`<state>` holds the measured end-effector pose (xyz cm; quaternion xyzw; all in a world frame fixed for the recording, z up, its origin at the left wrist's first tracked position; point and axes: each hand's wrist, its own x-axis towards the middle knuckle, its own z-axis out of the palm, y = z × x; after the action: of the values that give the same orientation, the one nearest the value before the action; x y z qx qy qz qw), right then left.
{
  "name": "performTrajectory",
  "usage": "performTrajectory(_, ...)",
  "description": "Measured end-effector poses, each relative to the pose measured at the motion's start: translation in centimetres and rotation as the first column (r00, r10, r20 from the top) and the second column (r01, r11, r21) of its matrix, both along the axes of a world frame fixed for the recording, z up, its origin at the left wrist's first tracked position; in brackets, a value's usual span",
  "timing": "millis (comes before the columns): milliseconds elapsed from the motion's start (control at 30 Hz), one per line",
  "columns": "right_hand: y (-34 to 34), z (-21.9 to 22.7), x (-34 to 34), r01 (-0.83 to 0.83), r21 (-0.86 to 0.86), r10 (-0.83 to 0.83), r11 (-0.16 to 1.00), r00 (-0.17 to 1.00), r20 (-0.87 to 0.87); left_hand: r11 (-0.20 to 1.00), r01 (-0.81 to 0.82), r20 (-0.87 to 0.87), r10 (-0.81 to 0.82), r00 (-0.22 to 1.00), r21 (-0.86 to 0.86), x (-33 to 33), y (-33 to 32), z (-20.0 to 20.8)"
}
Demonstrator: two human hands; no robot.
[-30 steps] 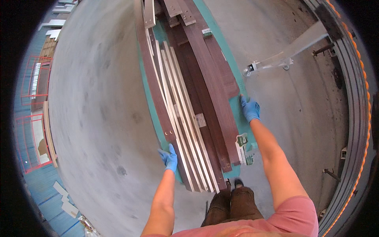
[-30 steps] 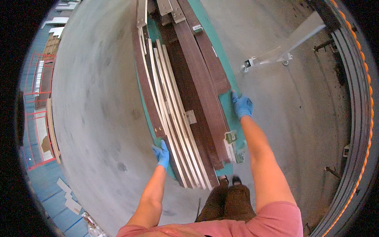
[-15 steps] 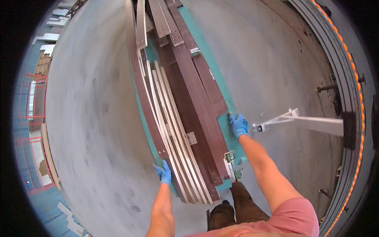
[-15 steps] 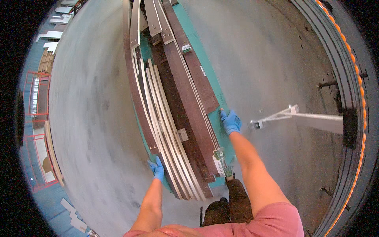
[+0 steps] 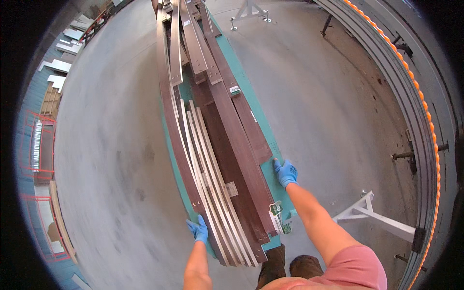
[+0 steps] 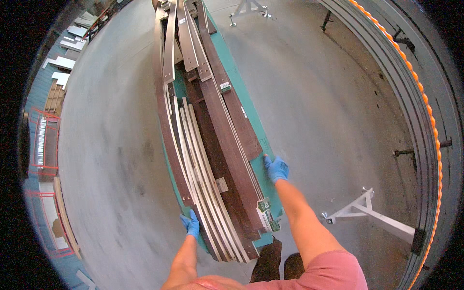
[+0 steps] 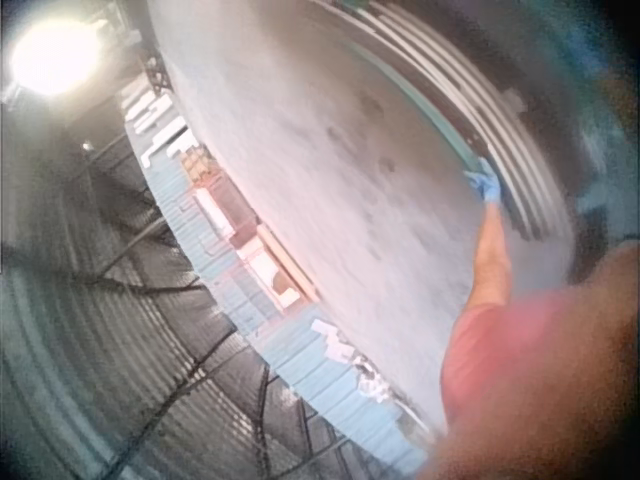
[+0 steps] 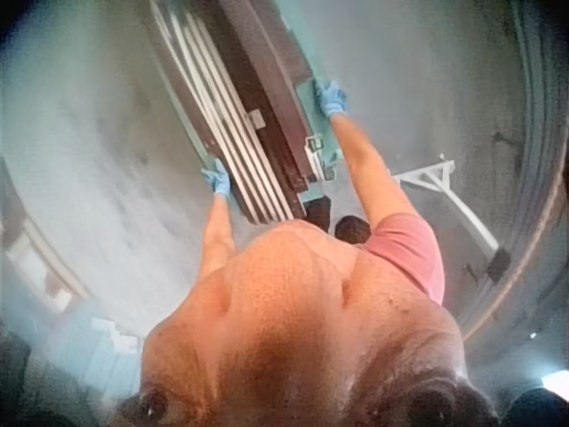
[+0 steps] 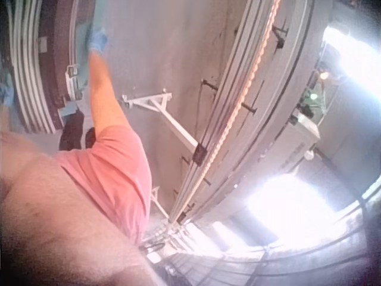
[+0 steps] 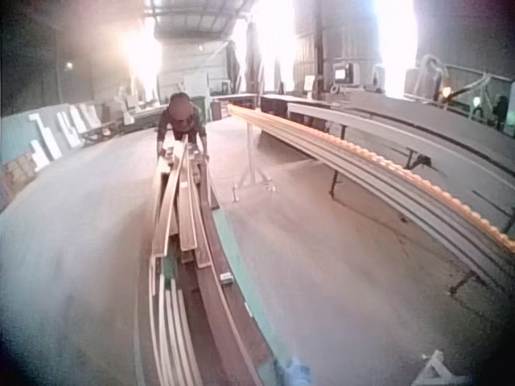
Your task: The person picks up long wooden planks from a workbench and places them onto a stack on a nearby rack. The person then moves a large white board from the floor to a workbench.
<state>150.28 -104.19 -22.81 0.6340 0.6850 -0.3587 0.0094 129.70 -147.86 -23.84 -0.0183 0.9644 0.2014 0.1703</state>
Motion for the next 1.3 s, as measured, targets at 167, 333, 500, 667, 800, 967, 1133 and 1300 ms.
performTrajectory(167, -0.4, -1.1, 0.8, 0.007, 0.002, -0.007, 1.0, 1.0, -0.006, 0.999, 0.03, 0.031, -0.029, 0.999, -0.029, -0.8, -0.2, -0.1)
performTrajectory(333, -1.5, -1.2, 1.1, 0.035, 0.032, -0.034, 0.999, 0.999, -0.017, 0.996, 0.077, 0.019, -0.076, 0.997, -0.042, -1.3, -0.4, 0.4)
performTrajectory(500, -3.5, -0.8, 0.5, 0.066, 0.03, -0.065, 0.997, 0.998, -0.027, 0.995, 0.093, -0.038, -0.093, 0.995, -0.023, -3.1, -1.7, -0.3)
performTrajectory(667, -5.3, -0.9, 1.0, 0.1, 0.045, -0.099, 0.994, 0.995, -0.018, 0.991, 0.113, -0.038, -0.115, 0.993, -0.067, -3.6, -2.5, -0.3)
performTrajectory(800, -5.9, -0.7, 0.2, 0.148, 0.061, -0.146, 0.987, 0.989, -0.029, 0.988, 0.148, -0.064, -0.15, 0.987, -0.039, -5.0, -1.7, 0.3)
performTrajectory(967, -7.9, -1.4, 0.4, 0.212, 0.043, -0.211, 0.976, 0.977, -0.027, 0.979, 0.191, -0.074, -0.196, 0.978, -0.064, -6.6, -3.2, 0.4)
performTrajectory(1133, -8.9, -1.4, -0.3, 0.247, 0.03, -0.247, 0.969, 0.969, -0.01, 0.976, 0.215, -0.059, -0.217, 0.974, -0.034, -8.8, -2.7, 0.8)
performTrajectory(1300, -9.5, -1.1, -0.4, 0.249, 0.072, -0.25, 0.966, 0.968, 0.008, 0.972, 0.233, -0.059, -0.234, 0.971, -0.014, -9.9, -2.4, 0.6)
